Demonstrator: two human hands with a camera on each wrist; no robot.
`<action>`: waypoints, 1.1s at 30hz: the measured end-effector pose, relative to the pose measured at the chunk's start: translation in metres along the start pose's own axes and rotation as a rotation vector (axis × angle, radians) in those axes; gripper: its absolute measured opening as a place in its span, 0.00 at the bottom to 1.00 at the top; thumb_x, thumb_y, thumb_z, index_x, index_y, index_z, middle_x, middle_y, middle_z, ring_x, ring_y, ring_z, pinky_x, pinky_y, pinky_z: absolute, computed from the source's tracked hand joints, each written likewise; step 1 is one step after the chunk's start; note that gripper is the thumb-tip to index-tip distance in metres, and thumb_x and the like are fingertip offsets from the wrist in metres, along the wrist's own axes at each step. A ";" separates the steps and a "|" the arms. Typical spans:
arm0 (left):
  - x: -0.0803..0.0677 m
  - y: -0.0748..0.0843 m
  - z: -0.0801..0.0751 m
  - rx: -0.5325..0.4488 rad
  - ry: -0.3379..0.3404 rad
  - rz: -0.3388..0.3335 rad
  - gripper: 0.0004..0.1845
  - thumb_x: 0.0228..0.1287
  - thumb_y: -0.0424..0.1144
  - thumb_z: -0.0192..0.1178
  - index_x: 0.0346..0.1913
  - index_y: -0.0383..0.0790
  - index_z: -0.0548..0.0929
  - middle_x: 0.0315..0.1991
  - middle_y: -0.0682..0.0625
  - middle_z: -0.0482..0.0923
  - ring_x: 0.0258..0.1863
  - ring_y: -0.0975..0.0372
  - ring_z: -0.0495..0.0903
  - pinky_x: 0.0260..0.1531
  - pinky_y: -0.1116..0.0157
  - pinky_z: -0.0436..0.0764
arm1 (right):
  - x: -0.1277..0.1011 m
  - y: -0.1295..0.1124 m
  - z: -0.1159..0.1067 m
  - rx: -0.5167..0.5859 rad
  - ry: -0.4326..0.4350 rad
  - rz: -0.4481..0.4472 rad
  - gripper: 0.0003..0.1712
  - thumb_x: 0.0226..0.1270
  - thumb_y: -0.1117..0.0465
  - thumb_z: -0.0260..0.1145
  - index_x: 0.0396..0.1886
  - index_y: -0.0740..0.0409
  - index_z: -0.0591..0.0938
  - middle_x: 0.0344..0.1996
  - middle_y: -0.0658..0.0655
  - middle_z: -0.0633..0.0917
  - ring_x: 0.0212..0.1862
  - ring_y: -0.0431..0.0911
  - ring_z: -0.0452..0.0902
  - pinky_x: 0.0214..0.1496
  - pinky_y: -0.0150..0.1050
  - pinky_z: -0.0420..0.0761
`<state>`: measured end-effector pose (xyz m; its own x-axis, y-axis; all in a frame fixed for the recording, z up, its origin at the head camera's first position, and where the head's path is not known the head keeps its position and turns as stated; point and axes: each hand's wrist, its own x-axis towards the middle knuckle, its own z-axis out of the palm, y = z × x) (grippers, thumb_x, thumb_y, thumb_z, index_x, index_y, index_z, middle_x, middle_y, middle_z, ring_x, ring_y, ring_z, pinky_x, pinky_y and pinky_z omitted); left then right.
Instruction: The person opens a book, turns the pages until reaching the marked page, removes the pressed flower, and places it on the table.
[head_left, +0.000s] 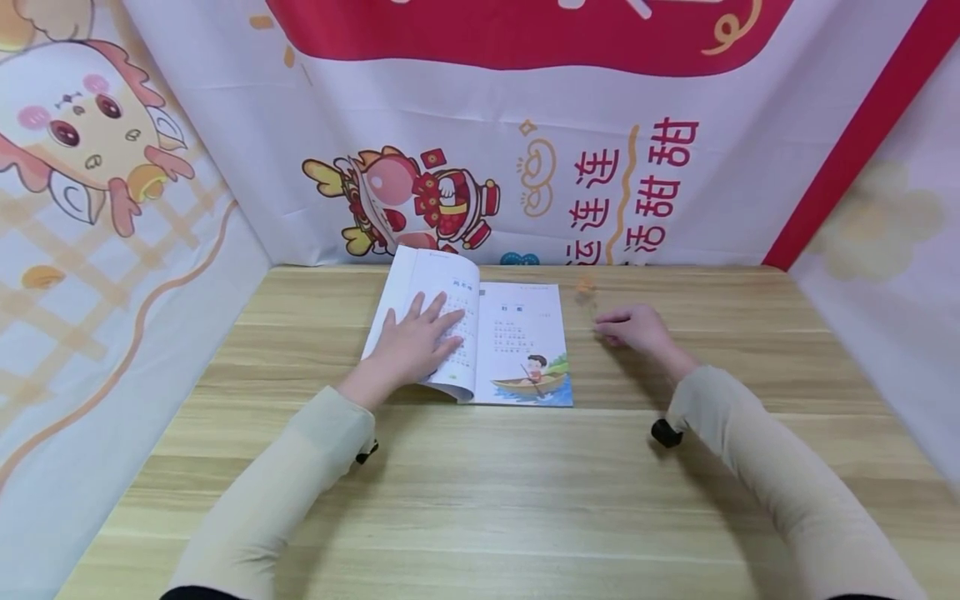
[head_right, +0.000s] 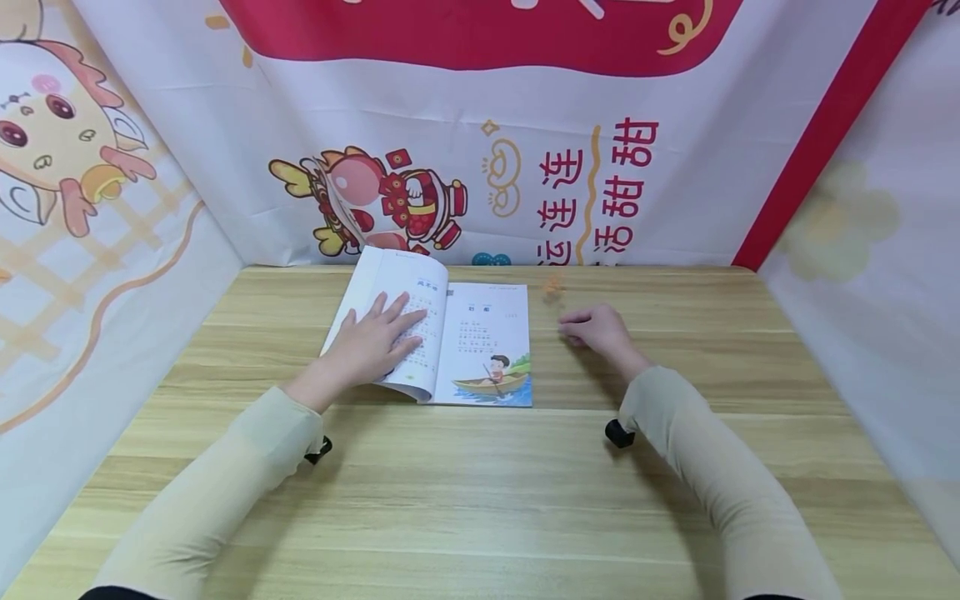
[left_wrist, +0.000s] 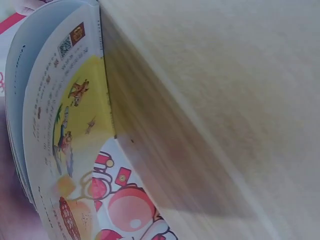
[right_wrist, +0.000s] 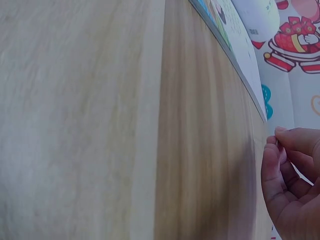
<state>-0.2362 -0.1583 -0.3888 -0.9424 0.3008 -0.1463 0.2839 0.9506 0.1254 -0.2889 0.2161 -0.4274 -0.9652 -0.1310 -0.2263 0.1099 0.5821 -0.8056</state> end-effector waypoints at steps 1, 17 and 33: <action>0.000 0.001 -0.001 0.006 0.001 0.001 0.33 0.79 0.62 0.45 0.81 0.60 0.59 0.84 0.49 0.41 0.81 0.45 0.35 0.71 0.30 0.40 | 0.000 0.001 -0.001 0.003 0.001 -0.002 0.19 0.73 0.61 0.68 0.58 0.66 0.84 0.49 0.63 0.87 0.40 0.43 0.82 0.46 0.35 0.83; 0.001 0.022 -0.016 0.082 -0.001 -0.001 0.33 0.78 0.60 0.48 0.80 0.55 0.64 0.83 0.46 0.42 0.81 0.43 0.34 0.71 0.31 0.36 | 0.003 0.017 -0.011 -0.030 0.076 -0.021 0.19 0.71 0.62 0.70 0.56 0.70 0.85 0.50 0.66 0.87 0.31 0.35 0.80 0.36 0.27 0.82; -0.013 0.034 -0.033 0.234 0.100 0.037 0.32 0.77 0.59 0.53 0.79 0.54 0.67 0.83 0.45 0.44 0.80 0.41 0.38 0.68 0.29 0.31 | 0.006 0.022 -0.016 -0.153 0.118 -0.046 0.19 0.69 0.60 0.72 0.53 0.69 0.86 0.28 0.51 0.90 0.26 0.33 0.80 0.33 0.25 0.78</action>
<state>-0.2202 -0.1321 -0.3503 -0.9401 0.3378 -0.0470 0.3409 0.9344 -0.1035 -0.2958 0.2408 -0.4378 -0.9905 -0.0704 -0.1181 0.0363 0.6943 -0.7188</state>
